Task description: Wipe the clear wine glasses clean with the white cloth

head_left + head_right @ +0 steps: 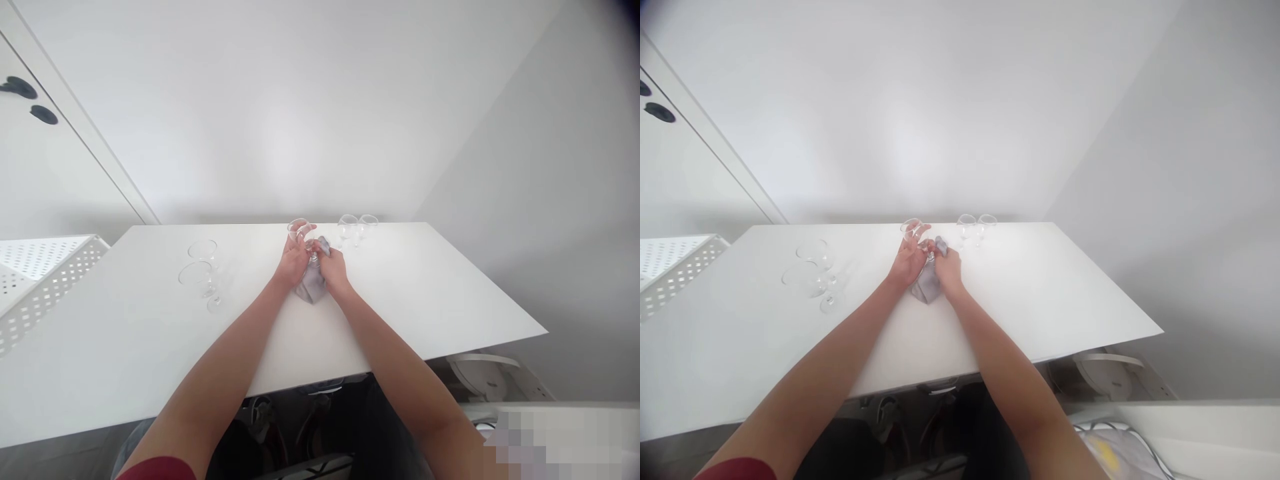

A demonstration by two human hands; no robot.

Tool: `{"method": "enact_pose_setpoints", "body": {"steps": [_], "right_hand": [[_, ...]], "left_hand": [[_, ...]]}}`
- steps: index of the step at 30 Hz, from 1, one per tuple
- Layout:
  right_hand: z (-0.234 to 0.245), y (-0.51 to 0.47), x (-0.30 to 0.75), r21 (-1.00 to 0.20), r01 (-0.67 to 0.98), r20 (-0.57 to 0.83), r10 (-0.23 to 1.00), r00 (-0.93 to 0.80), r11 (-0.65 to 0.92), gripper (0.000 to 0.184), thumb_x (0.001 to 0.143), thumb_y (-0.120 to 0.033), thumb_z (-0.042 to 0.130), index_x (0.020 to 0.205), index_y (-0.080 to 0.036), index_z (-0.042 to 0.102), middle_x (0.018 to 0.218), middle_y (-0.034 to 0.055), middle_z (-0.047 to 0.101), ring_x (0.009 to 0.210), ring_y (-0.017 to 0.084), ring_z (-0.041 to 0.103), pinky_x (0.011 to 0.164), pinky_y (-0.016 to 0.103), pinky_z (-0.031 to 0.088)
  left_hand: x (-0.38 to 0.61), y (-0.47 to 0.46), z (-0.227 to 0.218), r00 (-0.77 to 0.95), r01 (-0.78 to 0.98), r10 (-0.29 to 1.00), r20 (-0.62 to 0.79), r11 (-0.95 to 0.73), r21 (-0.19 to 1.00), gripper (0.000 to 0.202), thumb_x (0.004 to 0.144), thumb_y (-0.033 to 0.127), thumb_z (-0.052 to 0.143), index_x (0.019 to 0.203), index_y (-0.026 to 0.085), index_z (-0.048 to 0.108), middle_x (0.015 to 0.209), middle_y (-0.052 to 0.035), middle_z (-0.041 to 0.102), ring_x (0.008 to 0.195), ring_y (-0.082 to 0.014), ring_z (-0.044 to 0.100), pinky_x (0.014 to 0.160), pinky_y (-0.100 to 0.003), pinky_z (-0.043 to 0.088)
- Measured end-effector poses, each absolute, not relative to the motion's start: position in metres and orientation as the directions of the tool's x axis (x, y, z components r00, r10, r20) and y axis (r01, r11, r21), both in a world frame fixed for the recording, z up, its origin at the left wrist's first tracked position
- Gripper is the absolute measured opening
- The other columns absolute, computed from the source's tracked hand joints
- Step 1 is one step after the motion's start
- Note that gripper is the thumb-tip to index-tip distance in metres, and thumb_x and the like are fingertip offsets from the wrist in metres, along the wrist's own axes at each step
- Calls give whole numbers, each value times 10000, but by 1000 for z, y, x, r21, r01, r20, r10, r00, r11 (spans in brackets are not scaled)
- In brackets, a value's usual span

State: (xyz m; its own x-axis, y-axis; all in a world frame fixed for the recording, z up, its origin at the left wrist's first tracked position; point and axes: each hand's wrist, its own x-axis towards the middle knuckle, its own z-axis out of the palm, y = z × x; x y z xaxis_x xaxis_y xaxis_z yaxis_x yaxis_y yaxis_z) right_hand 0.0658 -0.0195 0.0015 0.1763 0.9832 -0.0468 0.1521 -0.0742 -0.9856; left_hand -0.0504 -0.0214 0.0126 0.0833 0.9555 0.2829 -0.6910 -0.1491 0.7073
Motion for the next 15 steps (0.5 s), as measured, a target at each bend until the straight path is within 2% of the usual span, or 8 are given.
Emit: {"method": "enact_pose_setpoints", "body": {"steps": [2,5,7,10,15], "right_hand": [[-1,-18,65,-992,116,-30,987,160,-49,230,808,-401,617,917,-204,659,949,52,709,868,210,615,780,323,457],[-3,-17,64,-996,91,12,993,113,2,169,819,-338,586,916,-208,632,971,41,707,888,192,617,797,299,460],[-3,-17,65,-980,197,33,993,114,10,139,849,-330,561,899,-212,616,952,45,705,864,198,616,768,299,453],[2,-19,69,-917,398,58,992,109,10,144,904,-329,521,889,-214,606,943,71,710,828,218,627,719,307,440],[18,-26,76,-772,635,143,978,151,15,238,930,-406,545,790,-215,577,807,72,681,715,216,599,651,305,399]], "left_hand": [[-50,-22,14,76,-707,963,259,-131,695,460,828,484,787,1214,316,601,1355,-79,583,890,-169,676,935,-385,520],[-50,-22,14,94,-698,956,279,-136,703,521,779,482,837,1211,300,609,1345,-83,587,873,-156,681,942,-366,523],[-50,-22,12,112,-685,936,334,-171,708,562,744,470,871,1212,292,616,1343,-86,587,849,-144,672,910,-345,527],[-51,-19,9,116,-680,911,397,-218,700,557,763,463,857,1234,298,609,1357,-88,588,825,-135,656,822,-315,527],[-57,-12,4,48,-700,941,334,-207,684,501,845,469,782,1285,336,580,1465,-72,561,904,-148,664,764,-290,507]]}}
